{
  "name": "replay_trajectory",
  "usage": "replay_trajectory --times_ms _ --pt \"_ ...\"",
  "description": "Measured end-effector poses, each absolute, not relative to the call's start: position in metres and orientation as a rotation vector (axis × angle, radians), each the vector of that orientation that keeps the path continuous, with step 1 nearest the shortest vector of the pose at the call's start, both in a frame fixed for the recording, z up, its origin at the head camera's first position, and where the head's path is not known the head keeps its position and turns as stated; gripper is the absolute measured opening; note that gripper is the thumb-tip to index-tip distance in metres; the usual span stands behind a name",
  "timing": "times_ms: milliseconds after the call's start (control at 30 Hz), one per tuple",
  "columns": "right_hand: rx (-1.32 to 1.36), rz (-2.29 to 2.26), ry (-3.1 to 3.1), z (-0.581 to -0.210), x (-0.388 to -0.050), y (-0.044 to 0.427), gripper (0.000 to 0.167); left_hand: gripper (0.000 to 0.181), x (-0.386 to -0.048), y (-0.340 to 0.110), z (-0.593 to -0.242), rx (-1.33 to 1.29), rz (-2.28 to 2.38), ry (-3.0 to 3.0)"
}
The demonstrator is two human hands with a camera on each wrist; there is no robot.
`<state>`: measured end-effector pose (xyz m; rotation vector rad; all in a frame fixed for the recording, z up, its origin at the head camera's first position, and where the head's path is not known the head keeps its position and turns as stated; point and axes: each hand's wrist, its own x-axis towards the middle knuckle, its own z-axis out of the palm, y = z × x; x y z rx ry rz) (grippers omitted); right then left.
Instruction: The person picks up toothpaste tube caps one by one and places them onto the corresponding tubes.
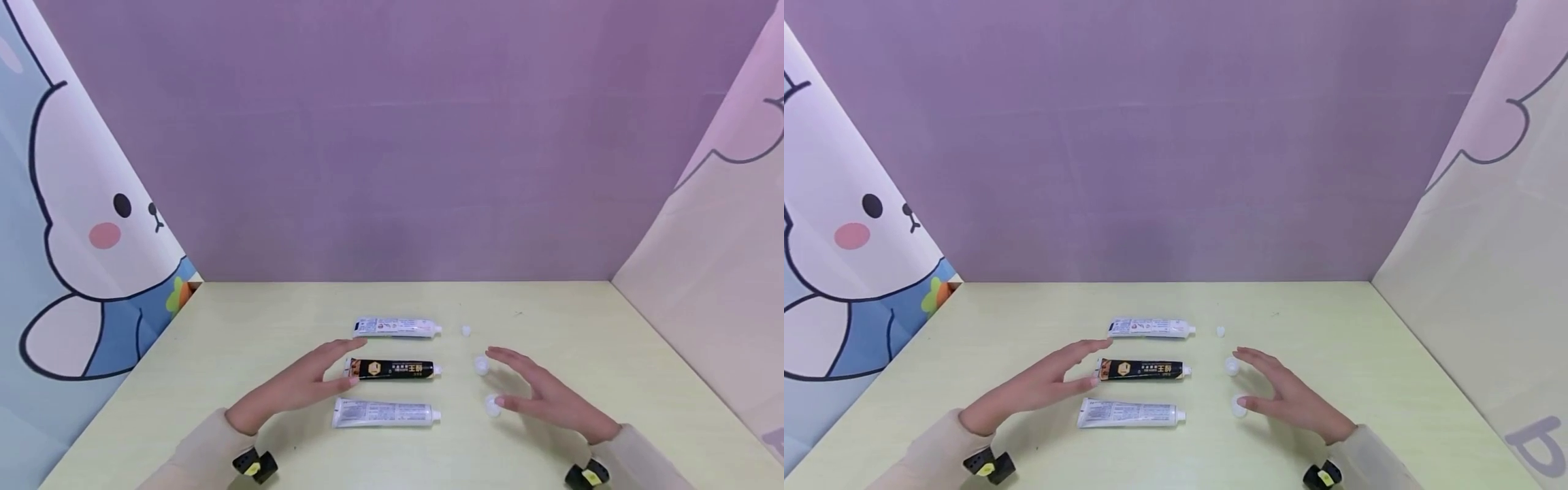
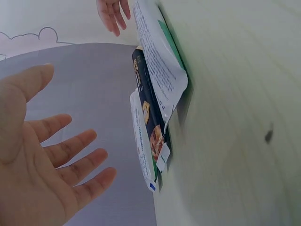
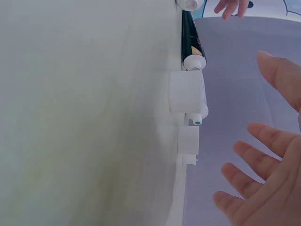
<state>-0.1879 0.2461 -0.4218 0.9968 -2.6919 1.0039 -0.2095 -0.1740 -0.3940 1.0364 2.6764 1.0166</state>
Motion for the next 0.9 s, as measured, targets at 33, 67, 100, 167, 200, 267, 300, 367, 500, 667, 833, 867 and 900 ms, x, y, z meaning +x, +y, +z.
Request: replay_trajectory --times_ms 33,67,100,167,200,267,300,367,500,667,833,867,900 --pt "0.996 1.005 -2.697 -0.421 -0.187 0.245 0.064 0.061 -0.209 -0.173 -0.395 1.039 1.018 2.668" --pt "0.997 1.013 -2.7 -0.421 -0.187 0.245 0.064 0.06 -0.209 -0.173 -0.395 1.04 1.023 2.655" --pt "1.003 1.016 -2.699 -0.421 -0.187 0.244 0.064 0.06 -0.208 -0.172 -0.395 1.03 1.028 2.646" --pt "1.017 1.032 -2.701 -0.423 -0.188 0.244 0.063 0.06 -0.206 -0.169 -0.396 1.007 1.045 2.615" --pt "1.025 1.051 -2.704 -0.423 -0.188 0.244 0.063 0.06 -0.205 -0.168 -0.397 1.004 1.055 2.599" --pt "1.048 1.115 -2.709 -0.424 -0.189 0.244 0.062 0.061 -0.204 -0.165 -0.398 1.0 1.069 2.565" --pt "1.058 1.147 -2.712 -0.425 -0.189 0.243 0.062 0.061 -0.203 -0.164 -0.399 1.002 1.075 2.544" --pt "1.066 1.221 -2.721 -0.425 -0.189 0.243 0.061 0.061 -0.203 -0.161 -0.401 1.031 1.079 2.513" --pt "1.107 1.33 -2.728 -0.425 -0.189 0.243 0.058 0.062 -0.202 -0.157 -0.405 1.087 1.093 2.466" --pt "1.111 1.469 -2.789 -0.428 -0.192 0.245 0.054 0.061 -0.202 -0.154 -0.41 1.109 1.105 2.414" --pt "1.069 1.518 -2.817 -0.43 -0.195 0.246 0.051 0.061 -0.202 -0.151 -0.414 1.11 1.098 2.38" --pt "1.06 1.523 -2.82 -0.43 -0.195 0.246 0.05 0.061 -0.202 -0.15 -0.414 1.112 1.096 2.378" --pt "1.057 1.525 -2.82 -0.43 -0.196 0.246 0.049 0.061 -0.203 -0.15 -0.415 1.109 1.098 2.368"
